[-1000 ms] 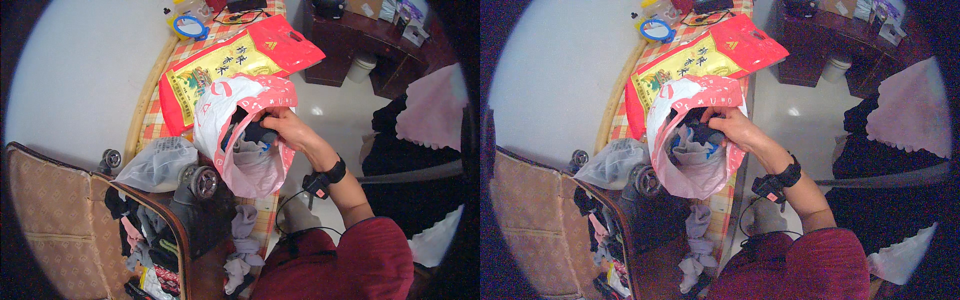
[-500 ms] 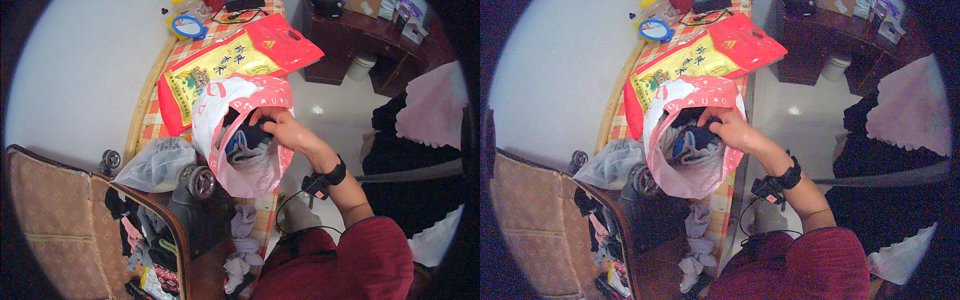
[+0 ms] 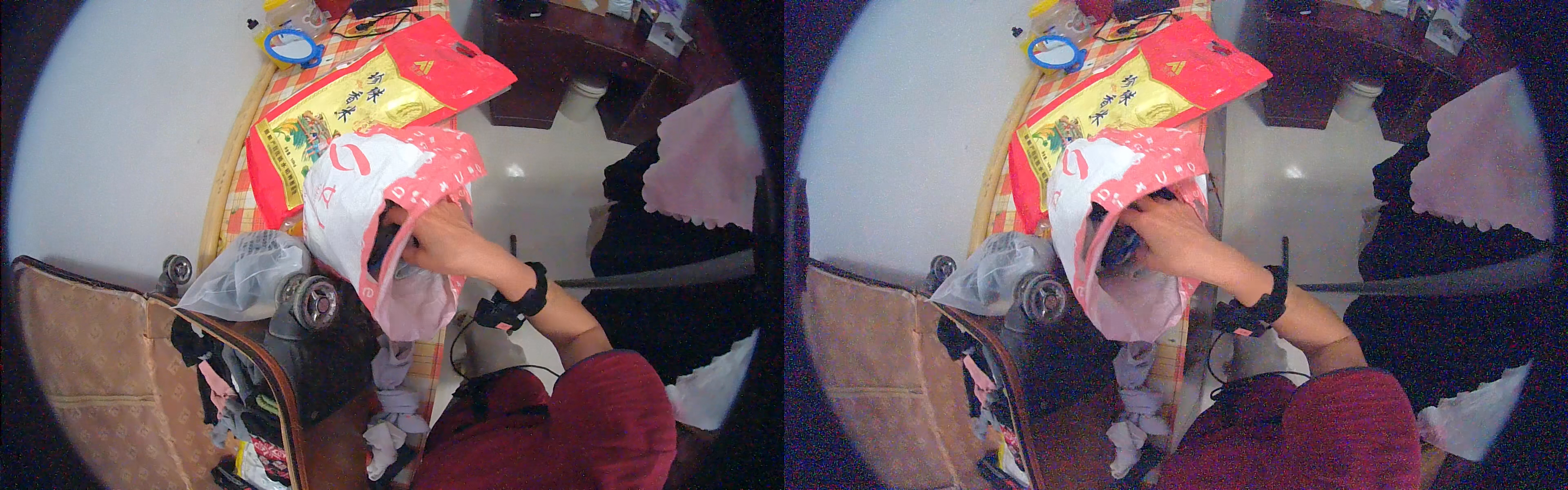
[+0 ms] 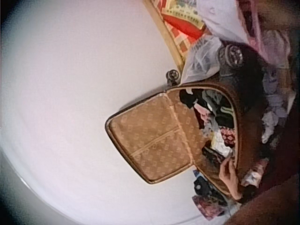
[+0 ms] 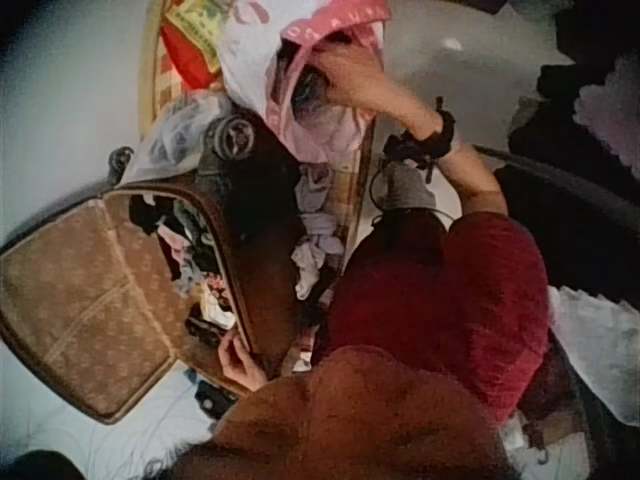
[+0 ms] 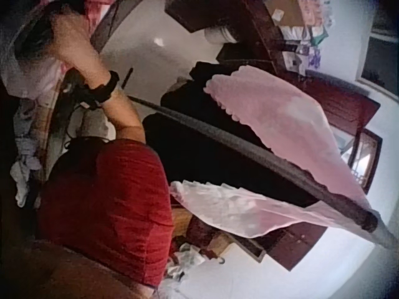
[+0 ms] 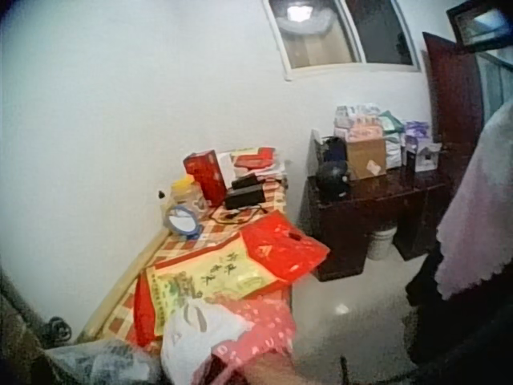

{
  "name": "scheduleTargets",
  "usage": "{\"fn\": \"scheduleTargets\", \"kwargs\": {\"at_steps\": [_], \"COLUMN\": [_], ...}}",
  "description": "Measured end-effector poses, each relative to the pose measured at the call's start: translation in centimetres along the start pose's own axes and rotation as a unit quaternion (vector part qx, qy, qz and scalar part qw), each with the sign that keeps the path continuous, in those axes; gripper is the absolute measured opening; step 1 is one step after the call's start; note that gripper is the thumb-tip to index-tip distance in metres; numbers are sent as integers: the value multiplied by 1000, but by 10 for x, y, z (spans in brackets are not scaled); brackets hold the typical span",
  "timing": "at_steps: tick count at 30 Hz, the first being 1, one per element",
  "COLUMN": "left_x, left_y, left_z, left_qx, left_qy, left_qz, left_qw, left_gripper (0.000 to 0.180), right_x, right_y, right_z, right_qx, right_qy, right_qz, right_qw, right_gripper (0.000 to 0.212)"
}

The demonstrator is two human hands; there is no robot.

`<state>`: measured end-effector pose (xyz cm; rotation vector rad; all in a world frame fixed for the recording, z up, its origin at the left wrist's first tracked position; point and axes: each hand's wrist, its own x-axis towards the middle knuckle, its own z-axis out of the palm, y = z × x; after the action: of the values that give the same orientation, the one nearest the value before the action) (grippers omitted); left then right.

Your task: The person organizes socks and clothing items within a suitcase, placing some into a small white bag and rearranging others.

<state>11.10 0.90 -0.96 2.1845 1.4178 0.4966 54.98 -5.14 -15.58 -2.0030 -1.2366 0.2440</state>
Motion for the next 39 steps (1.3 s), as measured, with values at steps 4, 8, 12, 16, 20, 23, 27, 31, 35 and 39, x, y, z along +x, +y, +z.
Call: {"fn": "scheduleTargets", "kwargs": {"at_steps": [4,8,12,16,20,23,27,31,35,39], "left_x": [-1,-2,-1,-1,-1,-2,-1,0,2,-2], "left_y": [3,0,2,7,13,15,13,12,10,2], "left_z": [1,1,1,2,4,5,6,0,-1,1], "left_qx": [1,-20,-17,-3,-2,7,21,63,35,14], "left_qy": [4,6,9,4,-1,1,22,5,-3,22], "left_qz": [1,-15,-15,-10,0,5,10,36,-4,32], "left_qw": [1000,1000,1000,1000,1000,1000,999,997,999,999], "left_gripper": [17,17,18,20,20,20,19,18,18,20], "right_x": [3,16,21,26,30,33,39,30,20,4], "right_y": [21,18,18,14,13,13,12,0,-21,-64], "right_z": [16,8,7,6,9,12,24,24,-3,-45], "right_qx": [61,105,73,55,47,39,34,-90,-128,-130], "right_qy": [113,54,52,44,58,70,112,78,12,-8], "right_qz": [2,36,4,19,8,-5,-93,-139,-143,-150], "right_qw": [992,992,996,997,997,997,989,983,981,980], "right_gripper": [47,25,22,21,19,17,25,27,33,23]}}
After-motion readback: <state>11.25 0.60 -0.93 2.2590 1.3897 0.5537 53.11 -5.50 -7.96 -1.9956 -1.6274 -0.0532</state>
